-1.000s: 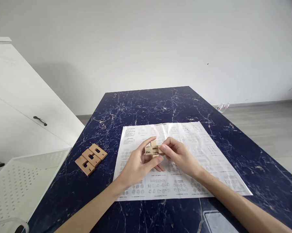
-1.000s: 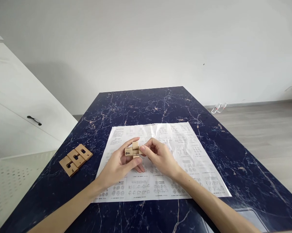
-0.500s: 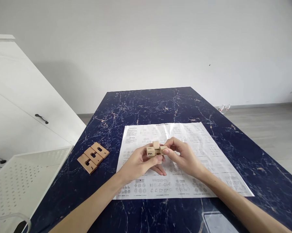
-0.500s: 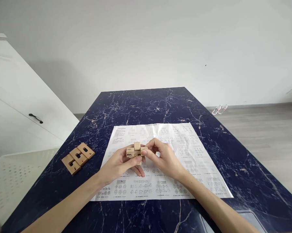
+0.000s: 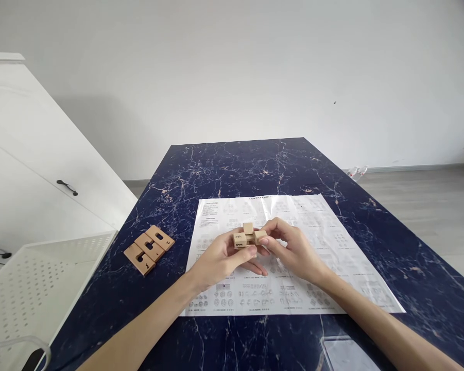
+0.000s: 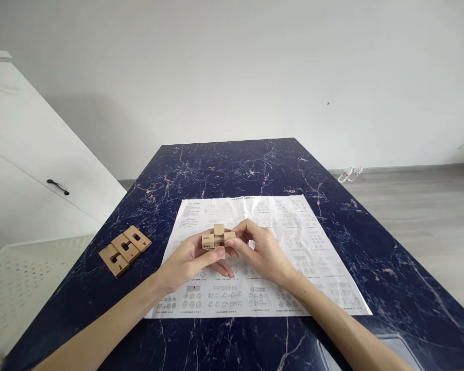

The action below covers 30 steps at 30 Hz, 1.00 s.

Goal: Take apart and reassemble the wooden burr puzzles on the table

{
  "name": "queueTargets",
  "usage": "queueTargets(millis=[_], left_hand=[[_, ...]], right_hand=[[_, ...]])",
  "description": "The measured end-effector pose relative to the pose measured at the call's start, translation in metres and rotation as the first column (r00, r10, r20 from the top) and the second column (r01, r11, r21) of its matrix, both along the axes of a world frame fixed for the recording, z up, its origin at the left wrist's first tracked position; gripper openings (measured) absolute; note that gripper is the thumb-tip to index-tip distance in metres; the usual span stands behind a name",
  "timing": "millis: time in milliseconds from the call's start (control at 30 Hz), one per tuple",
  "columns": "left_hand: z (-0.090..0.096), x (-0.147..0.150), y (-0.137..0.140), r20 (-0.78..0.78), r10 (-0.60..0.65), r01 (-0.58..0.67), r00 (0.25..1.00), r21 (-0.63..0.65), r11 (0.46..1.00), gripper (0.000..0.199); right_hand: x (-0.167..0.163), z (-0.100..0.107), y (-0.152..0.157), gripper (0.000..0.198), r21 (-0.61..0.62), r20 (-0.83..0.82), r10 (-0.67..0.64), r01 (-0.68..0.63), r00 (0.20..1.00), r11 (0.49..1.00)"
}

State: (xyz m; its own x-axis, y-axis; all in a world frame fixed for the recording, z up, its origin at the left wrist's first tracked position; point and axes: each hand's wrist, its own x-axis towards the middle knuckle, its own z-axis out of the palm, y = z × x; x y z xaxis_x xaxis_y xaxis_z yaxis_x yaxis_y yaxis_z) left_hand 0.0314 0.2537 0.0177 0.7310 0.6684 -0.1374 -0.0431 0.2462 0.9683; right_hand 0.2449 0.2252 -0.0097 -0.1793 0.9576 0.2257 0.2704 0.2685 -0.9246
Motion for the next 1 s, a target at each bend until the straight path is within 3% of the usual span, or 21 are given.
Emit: queueTargets(millis=[200, 733, 1000], left_hand=[[-0.004, 0.000, -0.005, -0.011, 0.057, -0.057, 0.998, 0.073, 0.996, 0.066], [-0.007, 0.003, -0.008, -0.134, 0.094, -0.054, 0.987, 0.276, 0.960, 0.059], [-0.008, 0.005, -0.011, -0.117, 0.111, -0.071, 0.987, 0.299, 0.952, 0.058]], right_hand=[[-0.003, 0.001, 0.000, 0.037, -0.133, -0.078, -0.037, 0.026, 0.996, 0.991], [-0.002, 0.004, 0.000, 0.049, -0.232, -0.097, -0.049, 0.025, 0.994, 0.972], [0.002, 0.009, 0.002, 0.055, -0.336, -0.188, 0.021, -0.085, 0.982, 0.938]])
